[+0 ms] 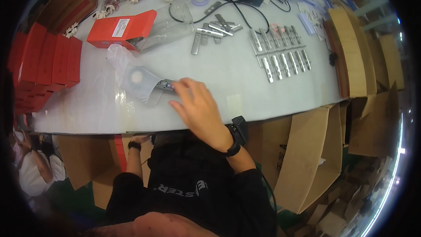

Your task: The person unboxes a handheld fan, removes it from a plastic bag, and presses its buttons before returning it to the bag and box. They then detach metal components from a frame by hand and place them on the table.

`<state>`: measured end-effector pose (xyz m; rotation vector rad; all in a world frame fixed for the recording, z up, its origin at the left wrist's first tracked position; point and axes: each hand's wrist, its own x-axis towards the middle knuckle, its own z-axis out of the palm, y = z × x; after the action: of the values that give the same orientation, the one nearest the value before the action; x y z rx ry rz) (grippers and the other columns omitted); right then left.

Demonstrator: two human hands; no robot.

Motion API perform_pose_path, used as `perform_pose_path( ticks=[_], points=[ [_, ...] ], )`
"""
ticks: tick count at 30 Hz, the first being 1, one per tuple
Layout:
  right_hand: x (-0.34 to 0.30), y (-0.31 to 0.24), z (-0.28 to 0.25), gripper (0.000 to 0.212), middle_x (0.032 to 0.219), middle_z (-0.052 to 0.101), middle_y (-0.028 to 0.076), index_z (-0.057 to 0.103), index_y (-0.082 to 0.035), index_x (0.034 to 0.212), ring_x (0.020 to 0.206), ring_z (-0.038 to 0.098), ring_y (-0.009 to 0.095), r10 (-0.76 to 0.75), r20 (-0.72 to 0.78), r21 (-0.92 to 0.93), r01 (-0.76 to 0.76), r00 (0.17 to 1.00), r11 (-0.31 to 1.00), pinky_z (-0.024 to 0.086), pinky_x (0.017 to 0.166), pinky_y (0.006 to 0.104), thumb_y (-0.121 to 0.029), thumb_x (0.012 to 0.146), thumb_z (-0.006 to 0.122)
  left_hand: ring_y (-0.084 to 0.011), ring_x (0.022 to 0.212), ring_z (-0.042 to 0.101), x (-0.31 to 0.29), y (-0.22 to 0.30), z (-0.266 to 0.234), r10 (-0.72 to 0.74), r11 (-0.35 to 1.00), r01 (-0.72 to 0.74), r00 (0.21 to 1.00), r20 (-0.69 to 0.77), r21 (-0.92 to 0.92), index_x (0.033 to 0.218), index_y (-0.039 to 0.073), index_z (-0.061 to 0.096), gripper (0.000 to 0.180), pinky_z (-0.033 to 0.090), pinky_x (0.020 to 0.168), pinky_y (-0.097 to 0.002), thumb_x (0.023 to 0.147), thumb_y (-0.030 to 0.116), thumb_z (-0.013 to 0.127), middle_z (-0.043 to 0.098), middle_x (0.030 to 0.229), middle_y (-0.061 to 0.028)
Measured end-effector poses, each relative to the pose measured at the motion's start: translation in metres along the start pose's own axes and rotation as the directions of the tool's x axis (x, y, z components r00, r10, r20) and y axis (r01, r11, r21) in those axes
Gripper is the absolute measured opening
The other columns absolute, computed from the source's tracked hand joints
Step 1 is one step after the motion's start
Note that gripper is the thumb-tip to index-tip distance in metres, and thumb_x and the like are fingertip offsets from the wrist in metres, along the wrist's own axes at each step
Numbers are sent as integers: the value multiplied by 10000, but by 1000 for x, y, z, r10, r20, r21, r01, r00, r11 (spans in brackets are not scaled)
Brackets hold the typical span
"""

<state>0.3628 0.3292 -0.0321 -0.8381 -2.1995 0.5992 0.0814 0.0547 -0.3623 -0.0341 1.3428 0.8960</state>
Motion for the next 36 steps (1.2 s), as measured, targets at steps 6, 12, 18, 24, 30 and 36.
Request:
perform_pose_path(
  ticks=[6,12,18,24,30,36],
  points=[
    [-6,31,1,372,1114,652,147,639,0,1178,997,623,334,72,122,25,-75,990,997,522,856,395,-106,840,755,-205,796,659,-10,-33,36,295,939,-273,952,-79,208,1035,-23,693,216,530,680,-354,902,141,734,701,909,-69],
    [-27,37,-23,406,1161,639,147,636,-7,1217,1001,621,321,133,171,-21,-131,976,991,524,848,389,-98,839,757,-179,886,602,19,-51,31,290,945,-241,930,-227,221,1051,-35,658,191,495,764,-308,912,97,664,672,1000,-68],
    [-30,45,-24,445,1161,631,134,629,-28,1251,987,622,321,-22,185,-77,37,983,996,523,854,387,-96,833,762,-202,866,603,30,-49,34,391,880,-304,900,-193,365,1033,-78,644,207,497,754,-337,925,96,610,681,978,-102],
    [-7,26,-18,466,1192,640,150,620,-49,1276,1022,628,325,-67,217,12,66,974,998,526,882,386,-72,834,763,-192,907,617,90,-121,-27,885,346,-480,453,-110,806,1084,-129,623,276,495,773,-360,937,103,598,691,993,-126],
    [43,65,-86,400,1164,647,182,624,-73,1286,1031,632,324,103,126,-321,-58,987,945,518,851,396,-76,894,704,-188,879,622,-2,-29,60,384,790,-228,908,-169,569,1020,-153,637,280,496,805,-357,939,113,601,702,946,-140],
    [100,139,-35,258,1060,622,149,672,-55,1188,954,602,328,-28,106,-350,63,994,935,503,803,388,-111,937,659,-206,958,617,-4,-24,53,149,920,-13,935,-321,391,1090,-118,666,331,484,884,-331,928,171,663,690,1070,-169]
  ],
)
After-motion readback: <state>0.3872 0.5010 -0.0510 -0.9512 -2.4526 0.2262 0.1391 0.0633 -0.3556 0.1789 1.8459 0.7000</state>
